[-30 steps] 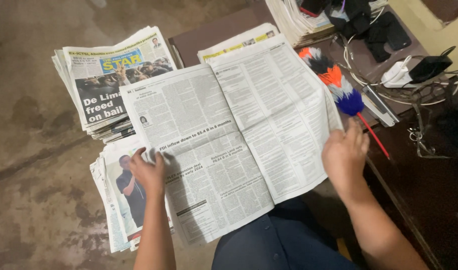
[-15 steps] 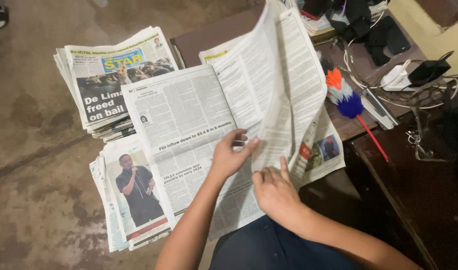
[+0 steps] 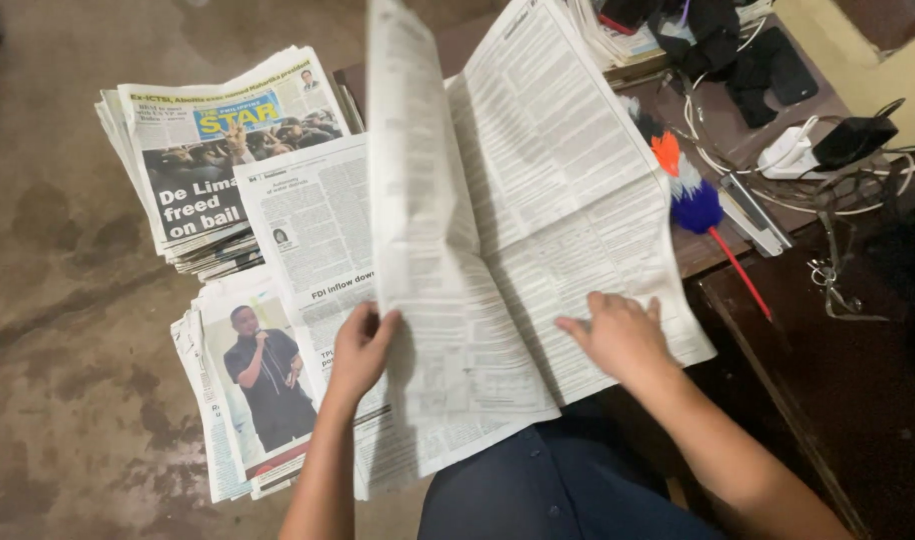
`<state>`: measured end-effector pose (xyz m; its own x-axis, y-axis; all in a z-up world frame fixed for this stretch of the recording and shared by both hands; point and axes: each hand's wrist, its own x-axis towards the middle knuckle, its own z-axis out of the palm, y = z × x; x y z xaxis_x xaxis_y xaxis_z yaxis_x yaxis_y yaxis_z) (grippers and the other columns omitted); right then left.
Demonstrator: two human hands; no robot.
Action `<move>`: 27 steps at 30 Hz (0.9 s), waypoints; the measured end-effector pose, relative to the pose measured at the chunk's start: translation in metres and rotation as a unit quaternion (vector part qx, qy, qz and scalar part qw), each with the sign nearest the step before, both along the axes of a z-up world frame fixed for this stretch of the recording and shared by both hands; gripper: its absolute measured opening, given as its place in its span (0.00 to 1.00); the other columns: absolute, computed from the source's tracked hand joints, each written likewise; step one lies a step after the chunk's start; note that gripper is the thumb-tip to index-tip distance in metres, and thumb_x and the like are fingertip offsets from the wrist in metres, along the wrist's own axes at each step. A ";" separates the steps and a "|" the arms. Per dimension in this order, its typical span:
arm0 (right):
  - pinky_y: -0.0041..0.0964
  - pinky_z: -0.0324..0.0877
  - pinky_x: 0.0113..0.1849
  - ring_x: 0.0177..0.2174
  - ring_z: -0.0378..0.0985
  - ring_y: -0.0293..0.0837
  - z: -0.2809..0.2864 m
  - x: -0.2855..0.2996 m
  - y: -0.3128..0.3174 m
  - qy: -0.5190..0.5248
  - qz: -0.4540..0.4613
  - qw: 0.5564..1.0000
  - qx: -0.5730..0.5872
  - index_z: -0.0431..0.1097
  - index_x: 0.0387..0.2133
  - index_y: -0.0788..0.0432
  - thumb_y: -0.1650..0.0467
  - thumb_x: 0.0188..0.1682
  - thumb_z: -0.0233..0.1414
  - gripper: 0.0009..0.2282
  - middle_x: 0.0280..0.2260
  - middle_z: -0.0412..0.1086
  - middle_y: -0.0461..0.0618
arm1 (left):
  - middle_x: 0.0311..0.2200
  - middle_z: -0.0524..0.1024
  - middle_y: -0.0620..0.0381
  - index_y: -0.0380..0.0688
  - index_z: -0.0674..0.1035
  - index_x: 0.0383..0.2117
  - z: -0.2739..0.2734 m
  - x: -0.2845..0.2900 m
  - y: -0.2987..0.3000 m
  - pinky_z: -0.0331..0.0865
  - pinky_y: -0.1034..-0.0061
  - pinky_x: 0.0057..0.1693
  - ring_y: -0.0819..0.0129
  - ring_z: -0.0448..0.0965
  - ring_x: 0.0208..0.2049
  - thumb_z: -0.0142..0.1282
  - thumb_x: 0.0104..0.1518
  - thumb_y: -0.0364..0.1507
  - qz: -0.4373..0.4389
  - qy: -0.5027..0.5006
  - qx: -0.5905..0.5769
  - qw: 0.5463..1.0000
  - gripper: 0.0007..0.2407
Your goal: Dust and organize stacks of newspapers on a desk using a duster.
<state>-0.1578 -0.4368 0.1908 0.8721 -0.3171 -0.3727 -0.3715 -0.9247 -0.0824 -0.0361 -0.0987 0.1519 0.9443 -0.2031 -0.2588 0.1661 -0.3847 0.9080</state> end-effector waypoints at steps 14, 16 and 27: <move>0.67 0.68 0.48 0.50 0.77 0.68 -0.167 -0.042 -0.155 0.059 -0.113 0.991 -0.033 0.71 0.55 0.59 0.52 0.50 0.50 0.27 0.51 0.72 0.67 | 0.32 0.84 0.46 0.43 0.85 0.35 -0.111 -0.048 0.120 0.73 0.59 0.44 0.52 0.83 0.37 0.64 0.56 0.40 0.144 0.095 0.154 0.973 0.13; 0.67 0.72 0.45 0.49 0.77 0.69 -0.183 -0.053 -0.172 0.044 -0.141 0.989 -0.022 0.72 0.55 0.59 0.53 0.50 0.50 0.27 0.51 0.71 0.69 | 0.35 0.84 0.45 0.43 0.84 0.37 -0.118 -0.045 0.126 0.74 0.55 0.46 0.47 0.84 0.41 0.63 0.55 0.43 0.143 0.088 0.192 0.967 0.16; 0.63 0.63 0.50 0.54 0.61 0.70 -0.159 -0.075 -0.235 -0.142 -0.241 0.952 -0.124 0.55 0.64 0.68 0.65 0.48 0.55 0.31 0.58 0.56 0.73 | 0.41 0.74 0.43 0.29 0.66 0.63 -0.064 0.029 0.095 0.72 0.71 0.48 0.59 0.76 0.40 0.63 0.54 0.40 0.223 0.040 0.090 0.970 0.34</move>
